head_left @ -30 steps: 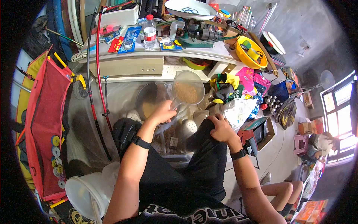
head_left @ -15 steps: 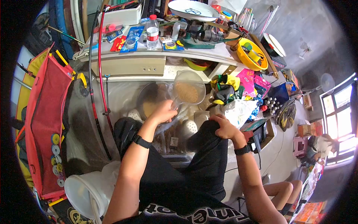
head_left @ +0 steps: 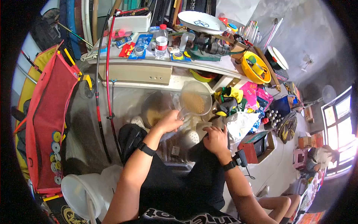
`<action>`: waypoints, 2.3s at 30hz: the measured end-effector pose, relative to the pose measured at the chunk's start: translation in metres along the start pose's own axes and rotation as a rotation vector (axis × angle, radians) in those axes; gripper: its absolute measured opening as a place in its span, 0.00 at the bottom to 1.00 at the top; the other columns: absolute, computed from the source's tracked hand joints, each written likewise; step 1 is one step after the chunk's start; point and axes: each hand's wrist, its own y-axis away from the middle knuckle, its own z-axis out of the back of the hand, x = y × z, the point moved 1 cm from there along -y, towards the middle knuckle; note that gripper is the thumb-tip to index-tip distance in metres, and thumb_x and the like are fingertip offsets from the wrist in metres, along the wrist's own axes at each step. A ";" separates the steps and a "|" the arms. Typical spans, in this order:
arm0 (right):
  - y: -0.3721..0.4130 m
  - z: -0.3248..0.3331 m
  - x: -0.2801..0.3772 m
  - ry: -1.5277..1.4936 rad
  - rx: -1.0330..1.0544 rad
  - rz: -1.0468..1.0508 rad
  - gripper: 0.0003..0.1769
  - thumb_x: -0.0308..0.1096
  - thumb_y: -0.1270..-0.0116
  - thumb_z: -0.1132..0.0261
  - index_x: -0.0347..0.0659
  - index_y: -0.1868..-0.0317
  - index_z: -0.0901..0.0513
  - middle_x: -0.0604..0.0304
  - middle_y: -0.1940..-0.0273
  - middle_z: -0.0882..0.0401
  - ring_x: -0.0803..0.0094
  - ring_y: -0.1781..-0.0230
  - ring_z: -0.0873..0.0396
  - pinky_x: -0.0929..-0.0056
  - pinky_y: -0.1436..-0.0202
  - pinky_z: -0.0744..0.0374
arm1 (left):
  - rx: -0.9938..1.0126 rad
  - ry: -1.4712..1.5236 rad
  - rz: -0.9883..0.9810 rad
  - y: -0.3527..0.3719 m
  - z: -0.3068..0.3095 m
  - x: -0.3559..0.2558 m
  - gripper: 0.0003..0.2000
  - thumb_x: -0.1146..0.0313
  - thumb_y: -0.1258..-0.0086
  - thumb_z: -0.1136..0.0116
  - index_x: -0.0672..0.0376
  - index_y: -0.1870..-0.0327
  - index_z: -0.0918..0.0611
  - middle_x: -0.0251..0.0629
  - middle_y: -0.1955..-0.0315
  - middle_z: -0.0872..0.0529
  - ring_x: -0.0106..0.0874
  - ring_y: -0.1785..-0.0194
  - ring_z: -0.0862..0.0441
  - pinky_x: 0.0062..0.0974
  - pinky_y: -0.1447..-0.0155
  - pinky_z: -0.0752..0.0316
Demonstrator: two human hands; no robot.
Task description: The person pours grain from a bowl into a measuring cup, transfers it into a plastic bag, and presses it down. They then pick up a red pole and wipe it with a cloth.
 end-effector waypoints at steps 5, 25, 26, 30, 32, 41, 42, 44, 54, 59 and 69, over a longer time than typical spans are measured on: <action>-0.030 -0.002 0.013 -0.399 0.143 -0.112 0.17 0.43 0.33 0.48 0.39 0.59 0.20 0.41 0.66 0.19 0.46 0.62 0.21 0.55 0.46 0.28 | 0.004 -0.009 -0.006 0.002 -0.003 0.004 0.09 0.71 0.43 0.43 0.64 0.64 0.24 0.31 0.78 0.24 0.22 0.83 0.27 0.21 0.81 0.31; -0.116 -0.072 0.067 -1.976 0.445 -0.502 0.13 0.36 0.30 0.42 0.42 0.49 0.25 0.65 0.69 0.22 0.78 0.79 0.26 0.80 0.81 0.28 | -0.229 0.084 -0.124 -0.024 -0.001 0.007 0.11 0.78 0.44 0.48 0.64 0.58 0.22 0.36 0.69 0.19 0.23 0.77 0.23 0.22 0.77 0.29; -0.117 -0.084 0.067 -2.010 0.423 -0.474 0.14 0.36 0.31 0.42 0.44 0.47 0.25 0.66 0.68 0.22 0.80 0.80 0.27 0.81 0.82 0.30 | -0.210 0.120 -0.046 -0.025 0.000 0.010 0.12 0.79 0.45 0.50 0.64 0.60 0.20 0.37 0.67 0.20 0.23 0.75 0.23 0.21 0.76 0.28; -0.122 -0.093 0.069 -2.111 0.342 -0.538 0.13 0.36 0.31 0.42 0.46 0.47 0.25 0.69 0.70 0.25 0.83 0.83 0.33 0.83 0.87 0.39 | -0.237 0.108 -0.071 -0.031 -0.003 0.000 0.14 0.81 0.44 0.54 0.63 0.56 0.22 0.35 0.66 0.20 0.22 0.74 0.23 0.18 0.78 0.28; -0.125 -0.092 0.069 -2.094 0.331 -0.562 0.12 0.35 0.31 0.44 0.46 0.48 0.25 0.68 0.71 0.25 0.83 0.83 0.34 0.83 0.87 0.40 | -0.224 0.152 -0.037 -0.036 -0.005 -0.003 0.13 0.81 0.40 0.55 0.63 0.55 0.23 0.32 0.72 0.21 0.20 0.79 0.26 0.17 0.79 0.31; -0.124 -0.073 0.068 -2.140 0.309 -0.623 0.14 0.33 0.33 0.44 0.42 0.48 0.25 0.65 0.66 0.23 0.82 0.81 0.32 0.84 0.86 0.37 | -0.273 0.164 -0.042 -0.040 -0.011 -0.012 0.10 0.82 0.38 0.55 0.62 0.58 0.25 0.31 0.75 0.23 0.18 0.80 0.28 0.16 0.79 0.36; -0.124 -0.072 0.068 -2.151 0.299 -0.633 0.14 0.32 0.32 0.44 0.42 0.48 0.25 0.65 0.66 0.23 0.82 0.81 0.32 0.84 0.86 0.37 | -0.249 0.122 -0.039 -0.040 -0.009 -0.012 0.10 0.82 0.38 0.55 0.62 0.58 0.25 0.31 0.75 0.23 0.18 0.79 0.28 0.17 0.79 0.36; -0.125 -0.072 0.068 -2.157 0.292 -0.651 0.12 0.33 0.33 0.43 0.43 0.50 0.25 0.67 0.69 0.24 0.82 0.82 0.33 0.83 0.86 0.38 | -0.224 0.081 -0.037 -0.041 -0.010 -0.015 0.10 0.82 0.38 0.56 0.62 0.58 0.25 0.31 0.75 0.23 0.18 0.78 0.28 0.17 0.78 0.35; -0.126 -0.079 0.073 -2.225 0.223 -0.818 0.09 0.32 0.33 0.43 0.45 0.53 0.24 0.67 0.68 0.24 0.81 0.83 0.33 0.81 0.87 0.39 | -0.228 0.181 0.019 -0.039 -0.011 -0.013 0.13 0.84 0.43 0.55 0.63 0.59 0.21 0.33 0.67 0.20 0.21 0.74 0.25 0.18 0.77 0.31; -0.121 -0.078 0.067 -2.171 0.275 -0.766 0.10 0.32 0.32 0.44 0.45 0.52 0.25 0.67 0.70 0.24 0.80 0.84 0.33 0.80 0.88 0.40 | -0.160 0.155 0.041 -0.037 -0.011 -0.012 0.13 0.82 0.43 0.56 0.63 0.59 0.21 0.34 0.67 0.20 0.22 0.73 0.24 0.20 0.75 0.29; -0.118 -0.072 0.069 -2.188 0.280 -0.803 0.13 0.31 0.32 0.44 0.46 0.48 0.26 0.67 0.65 0.24 0.79 0.76 0.30 0.80 0.81 0.36 | -0.273 -0.118 -0.158 -0.037 -0.012 0.002 0.06 0.76 0.38 0.54 0.63 0.65 0.23 0.34 0.83 0.25 0.23 0.83 0.30 0.25 0.79 0.38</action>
